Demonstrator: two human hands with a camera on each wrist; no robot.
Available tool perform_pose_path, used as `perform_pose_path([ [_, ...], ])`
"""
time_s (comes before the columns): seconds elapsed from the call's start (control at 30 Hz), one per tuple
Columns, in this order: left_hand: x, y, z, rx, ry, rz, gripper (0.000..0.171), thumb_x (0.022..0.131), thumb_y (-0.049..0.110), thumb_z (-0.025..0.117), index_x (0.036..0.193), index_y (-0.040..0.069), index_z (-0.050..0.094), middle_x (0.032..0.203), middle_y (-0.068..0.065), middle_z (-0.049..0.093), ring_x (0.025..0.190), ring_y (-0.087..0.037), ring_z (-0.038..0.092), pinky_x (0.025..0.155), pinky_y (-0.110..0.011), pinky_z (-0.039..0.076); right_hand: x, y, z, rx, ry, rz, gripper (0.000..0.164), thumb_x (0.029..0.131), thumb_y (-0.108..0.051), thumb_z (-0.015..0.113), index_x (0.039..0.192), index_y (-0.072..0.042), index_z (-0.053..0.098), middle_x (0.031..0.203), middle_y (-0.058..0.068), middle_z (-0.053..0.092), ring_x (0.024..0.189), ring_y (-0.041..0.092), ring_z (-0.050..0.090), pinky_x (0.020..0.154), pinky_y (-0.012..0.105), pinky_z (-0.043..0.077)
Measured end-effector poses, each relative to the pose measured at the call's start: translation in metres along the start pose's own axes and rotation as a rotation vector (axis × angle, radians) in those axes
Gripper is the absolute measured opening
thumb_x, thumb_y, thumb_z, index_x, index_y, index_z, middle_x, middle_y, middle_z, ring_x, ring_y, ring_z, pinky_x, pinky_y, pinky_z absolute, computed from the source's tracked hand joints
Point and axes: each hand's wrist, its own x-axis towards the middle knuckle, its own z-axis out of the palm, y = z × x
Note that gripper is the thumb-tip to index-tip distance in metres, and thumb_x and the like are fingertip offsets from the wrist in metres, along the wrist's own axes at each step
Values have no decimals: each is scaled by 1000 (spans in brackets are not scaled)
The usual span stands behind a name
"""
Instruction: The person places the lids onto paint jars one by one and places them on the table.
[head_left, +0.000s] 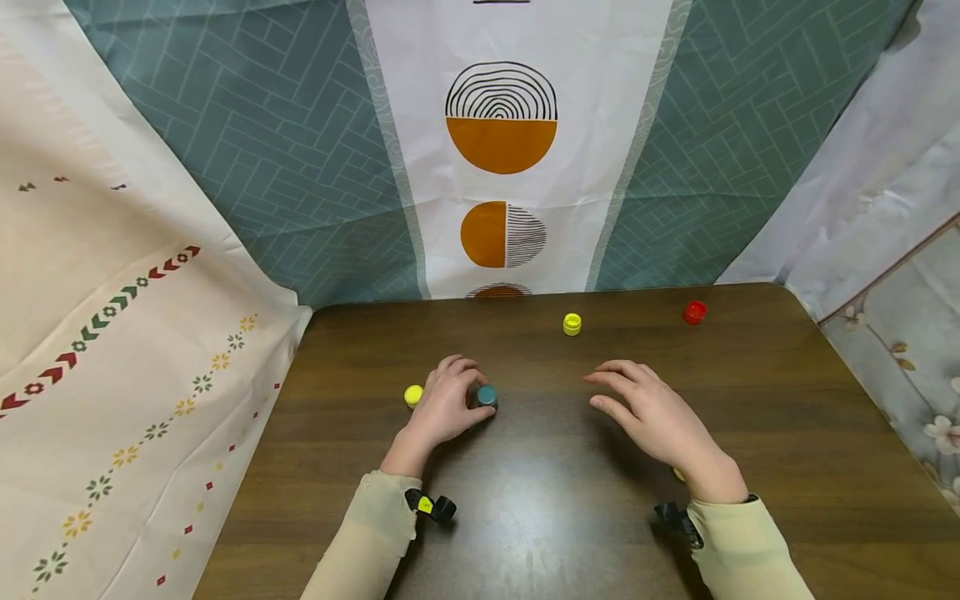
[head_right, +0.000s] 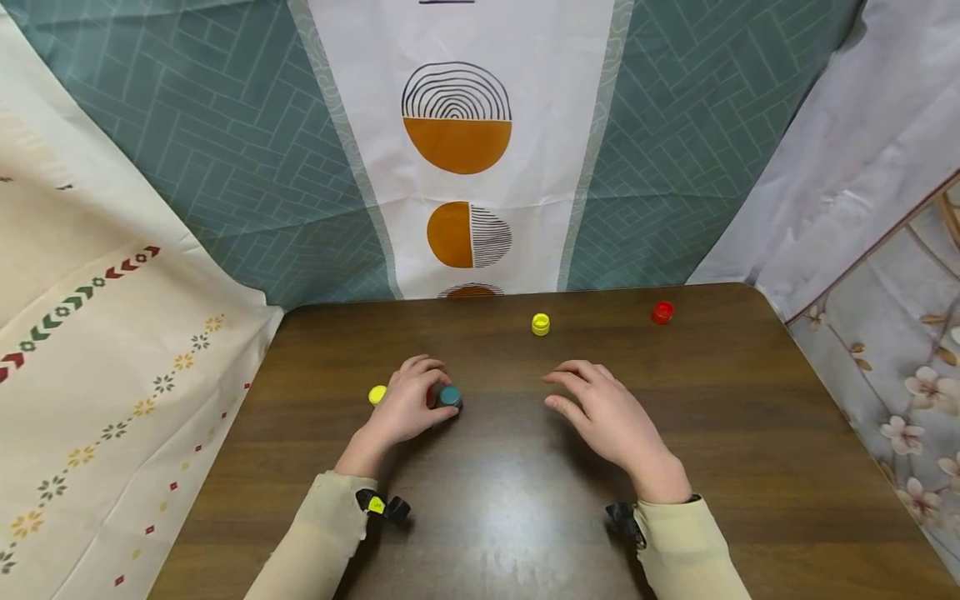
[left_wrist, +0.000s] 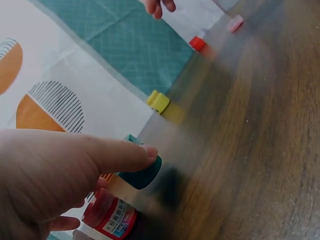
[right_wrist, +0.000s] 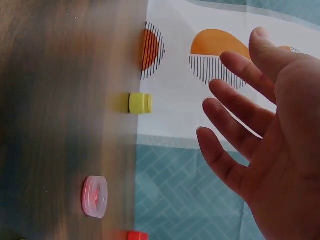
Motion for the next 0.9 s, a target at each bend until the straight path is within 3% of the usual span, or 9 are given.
perform_pose_path([
  [0.33,-2,0,5,29,15,-24,36,87,33,92,114,14,78,140,-13,64,146,-39,42,115,-61,37,-4,5,-2,5,5,13,38,109,-38,63,141,-17,69,147,6,58,138,35,52,109,60,45],
  [0.57,-3,2,4,29,9,-35,39,88,34,91,118,13,77,140,-14,64,146,-40,42,117,-62,36,-4,7,-4,0,9,15,32,113,-27,58,142,-16,68,145,8,59,137,36,52,111,61,44],
  [0.73,-4,6,2,18,3,-41,56,86,35,93,133,11,73,145,-15,62,149,-43,39,119,-63,33,-6,10,-9,10,7,30,33,115,-23,53,144,-15,66,147,9,58,138,38,51,113,62,41],
  [0.9,-2,16,0,-46,53,-37,71,87,36,92,148,11,63,152,-12,56,154,-42,32,122,-64,28,-10,17,-16,21,23,72,36,114,-16,52,149,-15,61,148,10,57,134,38,52,111,62,42],
])
